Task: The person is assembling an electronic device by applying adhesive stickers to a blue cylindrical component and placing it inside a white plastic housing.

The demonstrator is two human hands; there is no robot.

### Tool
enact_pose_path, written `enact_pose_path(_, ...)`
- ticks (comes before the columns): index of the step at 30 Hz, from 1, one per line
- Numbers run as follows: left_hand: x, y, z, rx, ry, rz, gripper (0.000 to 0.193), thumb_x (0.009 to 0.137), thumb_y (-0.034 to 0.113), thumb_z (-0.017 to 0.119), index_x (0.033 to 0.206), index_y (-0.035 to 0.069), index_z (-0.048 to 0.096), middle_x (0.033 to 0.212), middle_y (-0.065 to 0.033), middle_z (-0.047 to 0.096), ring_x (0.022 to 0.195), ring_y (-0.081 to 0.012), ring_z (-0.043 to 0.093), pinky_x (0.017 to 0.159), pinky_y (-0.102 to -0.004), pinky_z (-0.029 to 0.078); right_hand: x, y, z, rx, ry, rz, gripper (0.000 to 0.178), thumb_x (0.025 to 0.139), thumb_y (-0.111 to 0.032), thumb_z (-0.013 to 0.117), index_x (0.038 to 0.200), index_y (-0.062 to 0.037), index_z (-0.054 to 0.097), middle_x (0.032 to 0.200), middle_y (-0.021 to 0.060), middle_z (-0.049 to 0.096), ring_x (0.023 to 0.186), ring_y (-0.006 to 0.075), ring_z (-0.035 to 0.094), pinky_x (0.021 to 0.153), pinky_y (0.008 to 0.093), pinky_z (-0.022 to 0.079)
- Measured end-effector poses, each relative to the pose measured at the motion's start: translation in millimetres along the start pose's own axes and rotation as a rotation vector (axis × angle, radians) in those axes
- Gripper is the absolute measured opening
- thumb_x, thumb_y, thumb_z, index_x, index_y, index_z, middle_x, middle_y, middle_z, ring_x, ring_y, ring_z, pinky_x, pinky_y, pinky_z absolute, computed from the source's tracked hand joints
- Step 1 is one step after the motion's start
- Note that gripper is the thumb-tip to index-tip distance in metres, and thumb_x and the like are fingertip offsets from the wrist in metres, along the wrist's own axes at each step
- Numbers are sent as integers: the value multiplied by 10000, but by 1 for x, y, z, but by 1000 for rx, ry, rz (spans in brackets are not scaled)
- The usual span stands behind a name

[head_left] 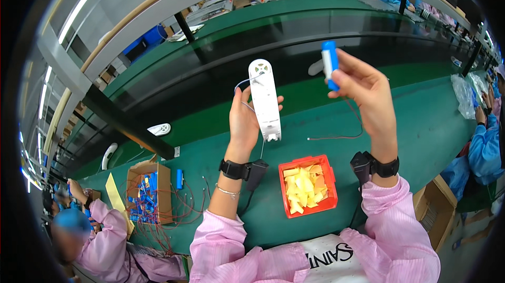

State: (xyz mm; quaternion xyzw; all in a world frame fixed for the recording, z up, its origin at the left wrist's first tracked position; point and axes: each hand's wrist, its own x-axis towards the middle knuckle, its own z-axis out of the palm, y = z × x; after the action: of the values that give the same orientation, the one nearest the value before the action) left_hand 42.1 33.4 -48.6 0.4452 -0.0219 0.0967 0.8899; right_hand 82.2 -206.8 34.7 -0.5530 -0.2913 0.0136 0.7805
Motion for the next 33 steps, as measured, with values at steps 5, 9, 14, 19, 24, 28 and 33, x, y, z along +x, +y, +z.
enact_pose_path(5,-2,-3,55,119,2,247,592,1031,490,224,1419,59,339,1312,-136,517,1174,-251,546,983,-386,438,-3,40,25,-22,-95,97,382,838,-70,719,1186,52,617,994,113,673,856,125,636,754,264,551)
enact_pose_path(9,-15,-12,83,145,25,375,604,1037,480,207,1468,63,282,1408,-122,437,1278,-233,453,1076,-382,352,-6,44,37,-138,-78,113,350,834,-35,710,1163,55,631,982,113,681,862,121,630,765,263,542)
enact_pose_path(14,-25,-16,91,180,29,436,624,1040,484,200,1504,67,220,1430,-114,405,1294,-226,418,1086,-370,328,-13,43,49,-126,-16,39,312,824,-69,721,1104,54,659,925,120,700,811,118,653,738,269,556)
enact_pose_path(19,-25,-22,91,182,111,488,611,1043,476,216,1498,69,232,1385,-92,440,1211,-206,478,1053,-359,360,-17,51,56,-124,9,-3,292,824,-58,713,1095,41,664,940,119,689,811,135,668,721,279,558)
enact_pose_path(24,-20,-36,97,124,174,426,503,1049,423,302,1414,86,383,1290,-54,499,1191,-180,483,1043,-344,357,-21,48,43,-272,62,-60,268,838,-32,700,1091,46,658,1004,104,643,883,136,650,739,268,554)
enact_pose_path(28,-29,-24,65,171,223,418,482,1047,442,301,1304,64,456,1176,-56,521,1126,-177,502,1006,-349,377,-20,64,64,-326,42,-248,249,808,-81,694,1041,6,681,891,134,640,797,230,652,691,323,523)
enact_pose_path(33,-25,-47,116,-56,175,266,549,1017,454,383,1409,71,399,1403,-111,424,1284,-232,414,1064,-370,331,-26,53,39,-310,120,-228,159,767,-62,683,894,33,682,858,149,554,784,294,582,660,366,464)
